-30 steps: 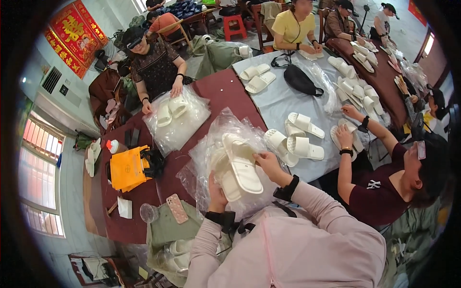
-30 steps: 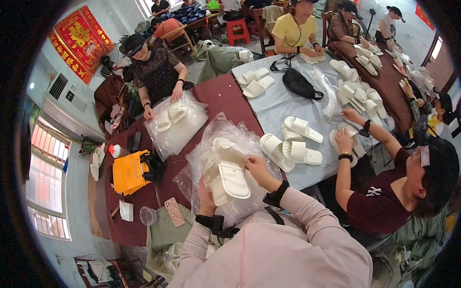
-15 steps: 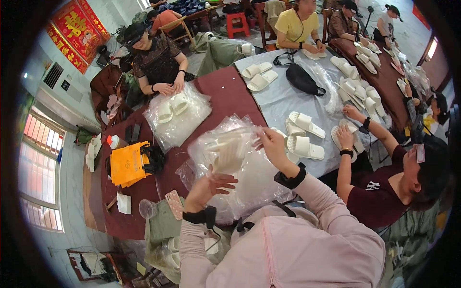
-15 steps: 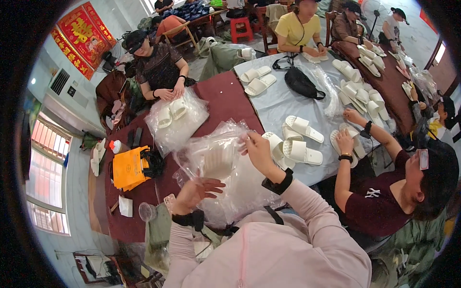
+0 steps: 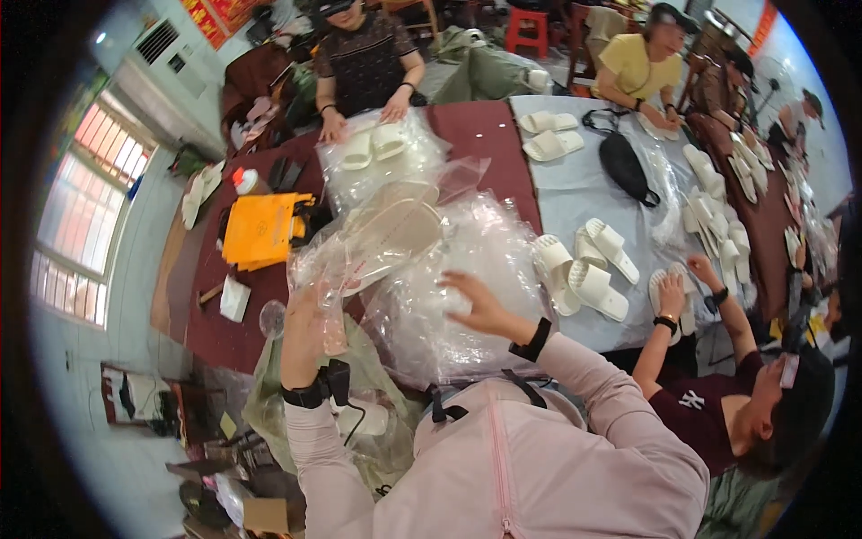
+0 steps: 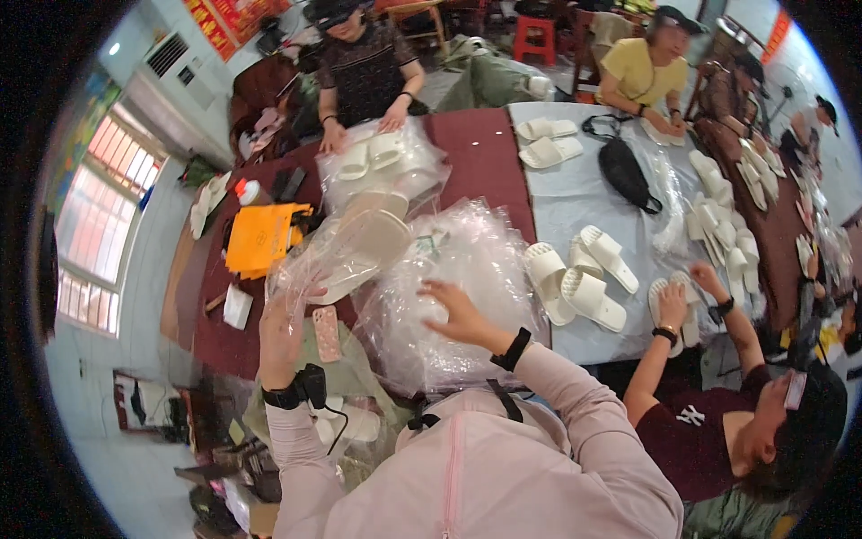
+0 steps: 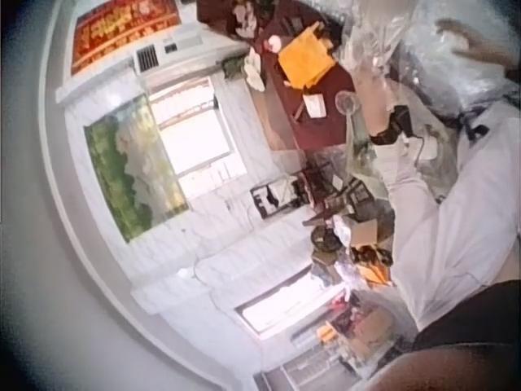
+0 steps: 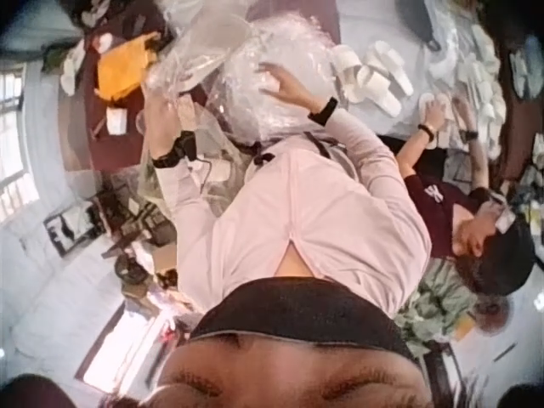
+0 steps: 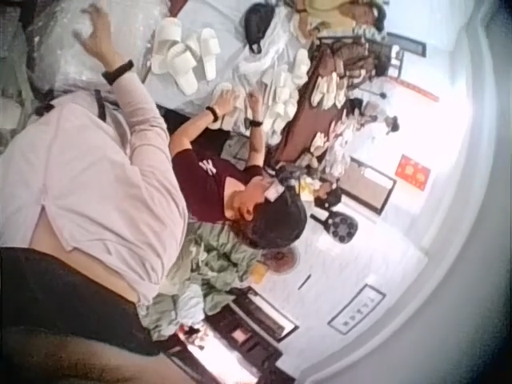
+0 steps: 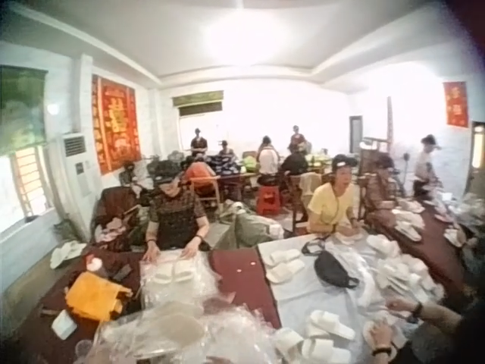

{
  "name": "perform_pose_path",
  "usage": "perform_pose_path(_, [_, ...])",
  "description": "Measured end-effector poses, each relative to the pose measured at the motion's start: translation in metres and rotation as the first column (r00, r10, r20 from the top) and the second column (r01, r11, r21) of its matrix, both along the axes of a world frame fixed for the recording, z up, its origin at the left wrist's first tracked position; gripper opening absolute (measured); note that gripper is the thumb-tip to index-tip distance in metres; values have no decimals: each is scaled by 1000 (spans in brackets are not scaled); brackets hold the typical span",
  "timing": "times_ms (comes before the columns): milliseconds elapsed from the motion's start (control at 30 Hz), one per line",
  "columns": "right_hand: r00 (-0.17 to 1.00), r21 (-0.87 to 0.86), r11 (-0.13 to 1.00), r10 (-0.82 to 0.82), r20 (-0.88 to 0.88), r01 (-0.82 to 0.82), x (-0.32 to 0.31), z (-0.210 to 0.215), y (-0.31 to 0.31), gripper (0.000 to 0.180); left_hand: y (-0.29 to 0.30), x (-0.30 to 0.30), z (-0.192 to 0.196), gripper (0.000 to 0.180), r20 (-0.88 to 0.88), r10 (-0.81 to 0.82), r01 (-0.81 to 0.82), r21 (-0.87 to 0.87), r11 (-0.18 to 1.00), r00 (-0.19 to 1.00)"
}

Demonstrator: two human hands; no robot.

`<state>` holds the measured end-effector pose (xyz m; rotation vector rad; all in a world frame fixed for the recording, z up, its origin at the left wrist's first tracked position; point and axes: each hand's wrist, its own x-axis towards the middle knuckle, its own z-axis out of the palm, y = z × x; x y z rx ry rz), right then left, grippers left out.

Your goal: The recorder extracts finished shoes from a large bag, places them into individual plastic bags, and organizes them on a table.

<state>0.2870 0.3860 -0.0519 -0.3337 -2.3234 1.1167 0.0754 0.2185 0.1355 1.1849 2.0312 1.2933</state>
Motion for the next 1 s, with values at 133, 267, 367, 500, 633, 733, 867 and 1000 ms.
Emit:
perform_pose_path(133, [715,285,872,102,691,-399,-11,-55,-37,84,-48,-19,-9,30,630,36,-31,-20,999,776])
perform_pose_path(267, [664,456,807,-108,740,-376,-9,-100,-25,46,-94,-25,-32,27,489,230,-241,-41,970,841])
perform_pose_path(367, [678,400,866,-101,728,-301,-9,-107,-5,29,-132,-37,-38,26,531,246,-239,-82,967,811])
perform_pose_path(500, [778,422,890,-140,612,-172,-8,-91,9,22,-199,-51,-49,26,466,362,-415,12,910,807])
perform_pose_path(633, [808,414,902,-154,569,-120,0,-95,23,22,-254,-38,-60,21,554,481,-528,-86,845,679])
perform_pose_path(733, [815,387,915,-139,562,-110,-2,-96,22,20,-333,-26,-114,21,760,466,-455,-252,854,454])
perform_pose_path(867, [773,374,923,-170,611,-93,9,-104,32,18,-326,7,-201,21,610,583,-176,-595,784,537])
perform_pose_path(1000, [784,340,934,-128,608,-111,4,-99,29,19,-370,38,-308,30,376,559,-143,-723,676,739])
